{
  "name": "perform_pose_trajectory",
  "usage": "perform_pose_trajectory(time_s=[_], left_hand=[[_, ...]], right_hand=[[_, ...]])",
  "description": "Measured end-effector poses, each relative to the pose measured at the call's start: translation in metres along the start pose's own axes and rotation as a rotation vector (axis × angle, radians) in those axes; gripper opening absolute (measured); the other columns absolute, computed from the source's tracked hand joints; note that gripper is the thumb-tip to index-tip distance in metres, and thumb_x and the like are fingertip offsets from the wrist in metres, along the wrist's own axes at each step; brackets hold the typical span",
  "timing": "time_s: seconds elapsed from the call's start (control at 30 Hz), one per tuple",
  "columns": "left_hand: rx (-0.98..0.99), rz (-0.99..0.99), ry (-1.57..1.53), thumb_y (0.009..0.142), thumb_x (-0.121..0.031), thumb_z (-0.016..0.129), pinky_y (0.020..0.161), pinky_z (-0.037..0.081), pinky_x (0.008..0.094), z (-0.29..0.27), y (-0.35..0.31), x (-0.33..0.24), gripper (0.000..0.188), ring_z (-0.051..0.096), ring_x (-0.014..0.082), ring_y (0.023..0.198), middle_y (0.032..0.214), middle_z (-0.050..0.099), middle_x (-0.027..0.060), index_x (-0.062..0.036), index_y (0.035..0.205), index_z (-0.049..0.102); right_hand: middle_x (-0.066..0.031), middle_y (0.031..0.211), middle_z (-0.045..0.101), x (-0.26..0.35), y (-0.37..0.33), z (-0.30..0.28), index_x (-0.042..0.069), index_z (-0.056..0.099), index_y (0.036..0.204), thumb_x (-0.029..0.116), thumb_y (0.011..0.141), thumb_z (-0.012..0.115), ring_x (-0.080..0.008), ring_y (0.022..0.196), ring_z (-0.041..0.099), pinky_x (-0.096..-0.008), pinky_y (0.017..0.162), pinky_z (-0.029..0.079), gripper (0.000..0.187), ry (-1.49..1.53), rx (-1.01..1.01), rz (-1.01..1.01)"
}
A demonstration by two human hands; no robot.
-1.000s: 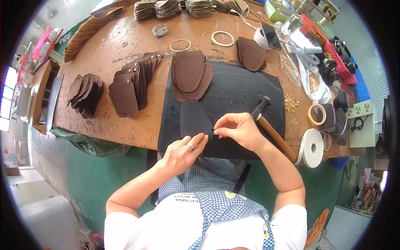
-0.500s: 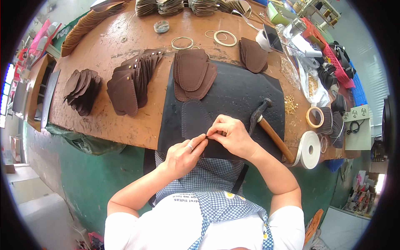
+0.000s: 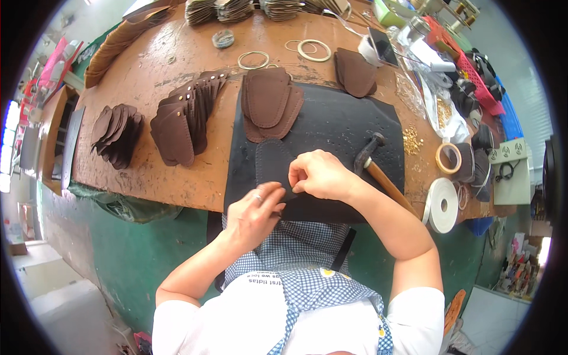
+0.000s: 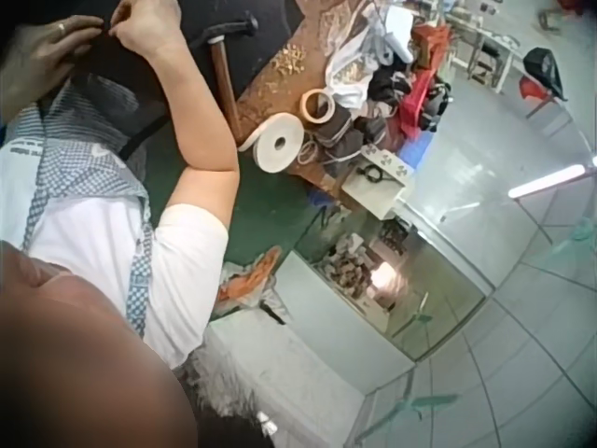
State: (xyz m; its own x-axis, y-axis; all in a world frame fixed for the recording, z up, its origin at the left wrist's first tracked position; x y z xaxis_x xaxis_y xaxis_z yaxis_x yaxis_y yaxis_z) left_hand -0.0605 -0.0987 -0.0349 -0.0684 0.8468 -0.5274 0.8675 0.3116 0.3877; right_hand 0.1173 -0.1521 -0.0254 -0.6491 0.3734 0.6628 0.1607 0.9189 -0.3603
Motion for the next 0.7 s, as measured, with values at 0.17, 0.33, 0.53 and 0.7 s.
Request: perform_pose_trajectory(time_s=[0.17,0.33,0.53,0.7], left_hand=[[0.071,-0.013,0.107,0.072,-0.025,0.086,0.077,0.059,0.0330,-0.010,-0.011,-0.002,0.055,0.070,0.0252,0.095,0.120,0.065,0.0088,-0.0032,0.119,0.068],[0.124,0.127,0.119,0.065,-0.011,0.084,0.074,0.060,0.0312,-0.010,-0.029,0.004,0.053,0.072,0.0236,0.094,0.122,0.067,0.0085,-0.0034,0.115,0.070],[-0.078,0.220,-0.069,0.065,0.011,0.074,0.058,0.057,0.0276,-0.038,-0.023,-0.009,0.042,0.071,0.0197,0.073,0.105,0.073,0.0113,-0.0020,0.105,0.072],[-0.270,0.001,-0.172,0.075,0.013,0.070,0.049,0.045,0.0216,-0.078,0.017,-0.028,0.023,0.060,0.0114,0.057,0.076,0.068,0.0083,0.0002,0.094,0.071]], right_hand=[[-0.0093,0.082,0.069,-0.005,-0.016,0.008,0.004,0.070,0.089,0.012,0.076,0.076,-0.0233,0.077,0.069,-0.0358,0.071,0.053,0.016,0.040,-0.149,-0.070],[-0.0105,0.090,0.068,-0.002,-0.070,0.021,-0.003,0.067,0.101,-0.005,0.087,0.068,-0.0170,0.082,0.070,-0.0286,0.075,0.055,0.014,0.443,-0.537,-0.213],[-0.0052,0.090,0.069,-0.036,-0.111,0.030,-0.002,0.068,0.100,-0.006,0.092,0.064,-0.0105,0.079,0.067,-0.0232,0.073,0.053,0.009,0.649,-0.752,-0.034],[-0.0046,0.090,0.069,-0.052,-0.117,0.025,-0.001,0.068,0.101,-0.003,0.094,0.064,-0.0100,0.080,0.066,-0.0231,0.073,0.054,0.008,0.652,-0.764,-0.023]])
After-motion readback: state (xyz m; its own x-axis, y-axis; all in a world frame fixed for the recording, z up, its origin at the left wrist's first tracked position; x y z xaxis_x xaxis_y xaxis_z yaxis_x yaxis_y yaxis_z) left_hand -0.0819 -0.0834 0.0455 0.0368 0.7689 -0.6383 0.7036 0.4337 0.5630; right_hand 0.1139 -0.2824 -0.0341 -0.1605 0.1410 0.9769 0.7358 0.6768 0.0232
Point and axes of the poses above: each hand's wrist, its own y-axis towards the middle knuckle, its own z-axis out of the palm, x = y × z, the point moved 4 cm from there along y, towards the middle knuckle
